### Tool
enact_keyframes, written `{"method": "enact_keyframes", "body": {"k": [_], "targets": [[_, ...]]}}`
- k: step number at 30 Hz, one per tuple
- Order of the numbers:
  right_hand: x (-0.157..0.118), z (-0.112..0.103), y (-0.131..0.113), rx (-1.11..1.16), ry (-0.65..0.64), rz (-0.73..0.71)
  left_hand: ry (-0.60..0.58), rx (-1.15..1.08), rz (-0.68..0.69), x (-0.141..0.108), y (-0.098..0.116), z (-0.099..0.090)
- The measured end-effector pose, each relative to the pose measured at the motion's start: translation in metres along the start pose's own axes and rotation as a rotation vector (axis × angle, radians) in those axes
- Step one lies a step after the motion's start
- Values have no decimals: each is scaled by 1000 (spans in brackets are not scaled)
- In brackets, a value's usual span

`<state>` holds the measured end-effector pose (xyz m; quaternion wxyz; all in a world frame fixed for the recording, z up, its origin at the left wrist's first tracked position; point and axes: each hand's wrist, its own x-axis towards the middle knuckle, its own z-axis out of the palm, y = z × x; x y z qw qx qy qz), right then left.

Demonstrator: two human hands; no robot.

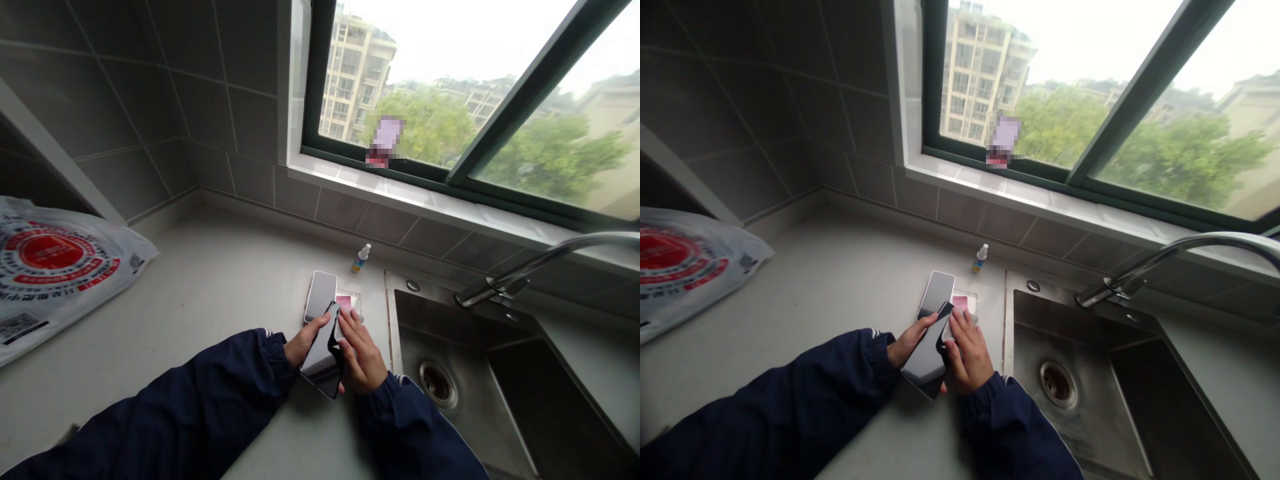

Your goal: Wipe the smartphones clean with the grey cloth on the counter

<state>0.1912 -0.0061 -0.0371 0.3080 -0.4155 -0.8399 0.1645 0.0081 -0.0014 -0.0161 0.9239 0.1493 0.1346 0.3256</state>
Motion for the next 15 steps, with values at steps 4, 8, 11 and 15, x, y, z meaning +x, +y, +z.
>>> {"method": "enact_keyframes", "body": {"k": [4,8,11,15], "targets": [[0,-1,1,30,12,8,14,2,-31,1,-1,-4],[2,-3,-2,57,22,15,74,7,4,2,-1,-6],[3,-4,-3,70,29,10,103,21,20,1,0,-4],[4,-3,-4,80,36,7,112,50,-23,-1,1,3]]}}
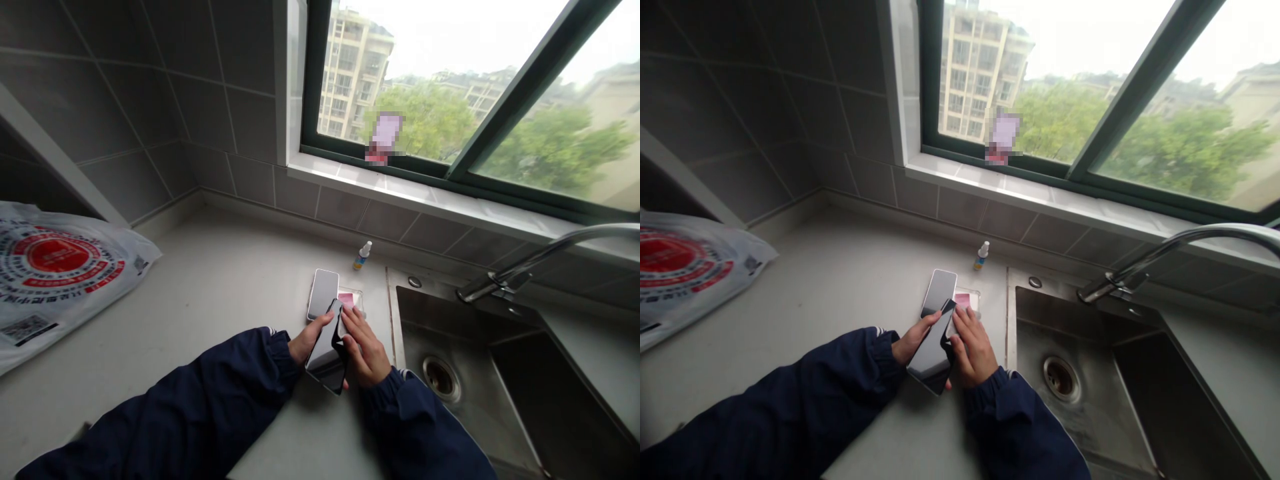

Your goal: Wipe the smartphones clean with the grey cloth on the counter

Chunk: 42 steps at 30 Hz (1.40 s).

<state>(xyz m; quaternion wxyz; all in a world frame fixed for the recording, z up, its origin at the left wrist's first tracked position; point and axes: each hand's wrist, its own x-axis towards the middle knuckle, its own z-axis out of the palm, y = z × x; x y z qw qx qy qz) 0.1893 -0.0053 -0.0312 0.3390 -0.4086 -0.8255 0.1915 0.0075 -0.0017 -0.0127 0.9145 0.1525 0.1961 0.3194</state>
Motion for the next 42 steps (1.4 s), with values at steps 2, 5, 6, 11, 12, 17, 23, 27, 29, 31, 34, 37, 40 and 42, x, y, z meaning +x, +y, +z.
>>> {"method": "enact_keyframes", "body": {"k": [2,5,6,11,12,17,23,27,29,31,34,37,40,42], "targets": [[0,1,0,5,2,1,3,20,-26,-2,1,4],[0,2,1,16,7,5,2,53,-68,-4,2,8],[0,3,2,20,9,6,0,63,-76,-4,3,9],[0,5,6,45,29,13,1,68,-65,-3,4,10],[-1,6,6,50,32,14,6,64,-69,-2,4,10],[0,5,6,67,44,15,29,38,-50,-2,4,11],[3,1,2,89,54,-8,66,-19,19,-3,2,13],[3,-2,1,103,49,-26,-2,-48,-44,-4,2,11],[3,-2,0,106,55,-33,-23,-60,-48,-4,2,10],[3,-3,-2,109,62,-43,-25,-71,-27,-4,2,9],[4,-3,-4,113,67,-56,-47,-88,1,-5,2,7],[5,-3,-7,106,77,-67,-96,-114,20,-6,2,5],[4,-7,-11,84,81,-80,-114,-128,-3,-5,3,4],[3,-10,-17,58,57,-99,-76,-142,43,-2,2,4]]}}
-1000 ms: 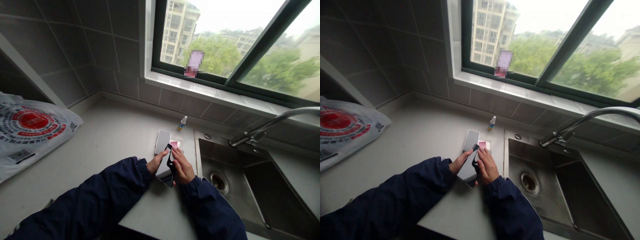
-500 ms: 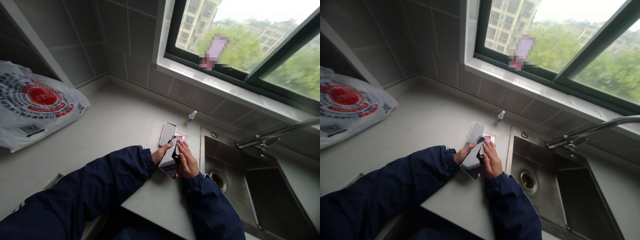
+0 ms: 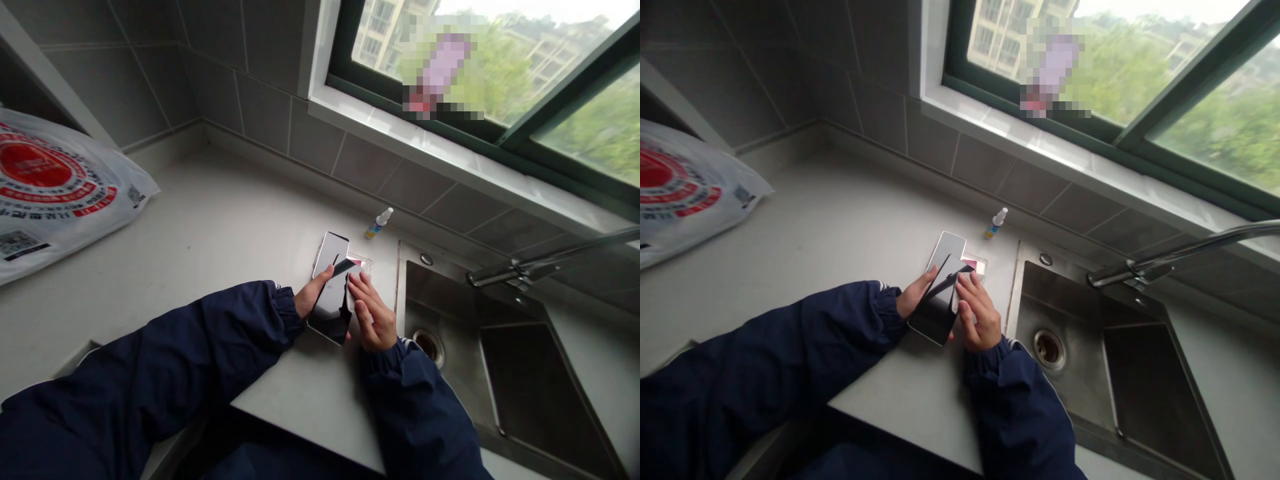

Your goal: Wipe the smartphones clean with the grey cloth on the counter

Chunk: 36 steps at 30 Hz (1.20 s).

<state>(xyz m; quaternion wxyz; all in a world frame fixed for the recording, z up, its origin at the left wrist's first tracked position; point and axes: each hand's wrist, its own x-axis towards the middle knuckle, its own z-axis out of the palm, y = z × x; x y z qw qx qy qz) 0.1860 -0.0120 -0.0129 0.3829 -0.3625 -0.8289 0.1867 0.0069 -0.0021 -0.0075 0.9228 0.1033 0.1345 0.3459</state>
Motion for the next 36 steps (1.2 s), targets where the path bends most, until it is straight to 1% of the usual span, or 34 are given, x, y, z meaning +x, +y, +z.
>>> {"method": "enact_keyframes", "body": {"k": [3,4,5,8,10,12,13,15,17,18,19,21,23,25,26,28,31,32,33,36], "targets": [[0,-4,-12,-38,-99,-53,65,-25,189,5,-2,0],[1,-5,-15,-44,-136,-74,76,-24,228,7,-2,0],[1,-6,-17,-55,-172,-93,78,-20,239,7,-3,-1],[3,-8,-15,-137,-250,-105,38,14,184,5,-3,-4],[4,-9,-8,-201,-238,-63,21,59,103,2,-2,-5],[4,-9,-3,-229,-189,-15,-3,101,-39,0,-1,-5],[4,-8,-3,-235,-176,-7,-4,107,-64,0,-1,-4],[2,-6,-8,-232,-181,-29,33,90,18,1,-1,-2],[1,-4,-15,-217,-210,-83,77,74,127,3,-2,1],[1,-3,-18,-210,-229,-111,91,76,152,4,-2,2],[0,-2,-19,-210,-238,-127,98,86,152,4,-2,3],[0,-1,-16,-225,-214,-118,103,117,143,4,-2,3],[-1,-1,-10,-249,-144,-68,106,146,132,4,-1,2],[-2,0,-6,-259,-83,-30,99,148,71,4,0,0],[-2,1,-6,-257,-69,-27,98,134,96,4,0,-1],[-3,3,-10,-235,-75,-62,104,140,136,4,-1,-2],[-4,5,-17,-176,-120,-163,112,154,109,4,-3,-3],[-4,5,-17,-167,-123,-176,115,158,103,4,-2,-3],[-4,5,-16,-171,-116,-170,116,163,106,4,-2,-3],[-4,3,-10,-222,-59,-90,114,180,134,5,0,-2]]}}
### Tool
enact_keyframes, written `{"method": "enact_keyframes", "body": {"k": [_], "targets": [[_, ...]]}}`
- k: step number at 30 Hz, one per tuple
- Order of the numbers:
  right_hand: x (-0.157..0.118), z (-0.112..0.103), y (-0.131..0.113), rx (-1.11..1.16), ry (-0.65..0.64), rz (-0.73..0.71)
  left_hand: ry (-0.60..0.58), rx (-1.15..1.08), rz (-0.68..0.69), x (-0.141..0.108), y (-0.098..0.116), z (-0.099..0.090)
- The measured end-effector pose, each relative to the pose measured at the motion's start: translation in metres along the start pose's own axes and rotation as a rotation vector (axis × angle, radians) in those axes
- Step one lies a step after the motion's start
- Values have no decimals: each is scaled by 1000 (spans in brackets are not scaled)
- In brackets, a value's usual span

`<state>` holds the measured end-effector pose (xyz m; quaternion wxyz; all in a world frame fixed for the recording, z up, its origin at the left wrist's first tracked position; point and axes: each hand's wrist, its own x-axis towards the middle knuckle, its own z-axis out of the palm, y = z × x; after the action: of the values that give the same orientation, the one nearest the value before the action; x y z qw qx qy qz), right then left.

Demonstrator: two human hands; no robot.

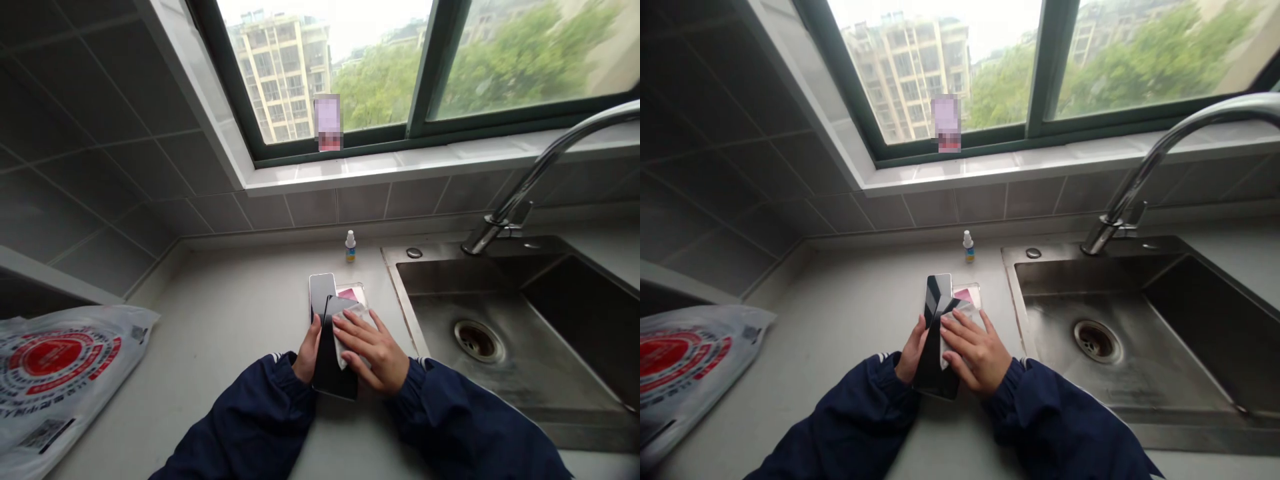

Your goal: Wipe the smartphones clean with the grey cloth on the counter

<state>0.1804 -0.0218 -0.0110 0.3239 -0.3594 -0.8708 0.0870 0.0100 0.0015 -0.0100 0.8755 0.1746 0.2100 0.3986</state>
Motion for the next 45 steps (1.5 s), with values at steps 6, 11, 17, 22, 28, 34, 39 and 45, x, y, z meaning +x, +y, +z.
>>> {"method": "enact_keyframes", "body": {"k": [6,11,17,22,28,34,39,45], "targets": [[0,0,-11,33,-6,-61,-3,2,-14,-1,-2,0],[0,1,-1,-27,0,24,3,-18,-21,-1,-2,-3],[-2,4,-3,-34,8,23,-9,-3,7,1,-1,-2],[-1,3,-3,-20,-31,-30,-21,-2,-5,1,-1,-3],[-2,3,5,-70,5,89,-31,5,16,2,-1,-7],[-2,4,5,-10,-14,-20,-33,5,-3,1,-3,-10],[-3,2,9,-69,-22,114,-47,17,-44,0,-1,-7],[-2,3,-4,12,-72,-56,-52,12,-16,2,-1,-5]]}}
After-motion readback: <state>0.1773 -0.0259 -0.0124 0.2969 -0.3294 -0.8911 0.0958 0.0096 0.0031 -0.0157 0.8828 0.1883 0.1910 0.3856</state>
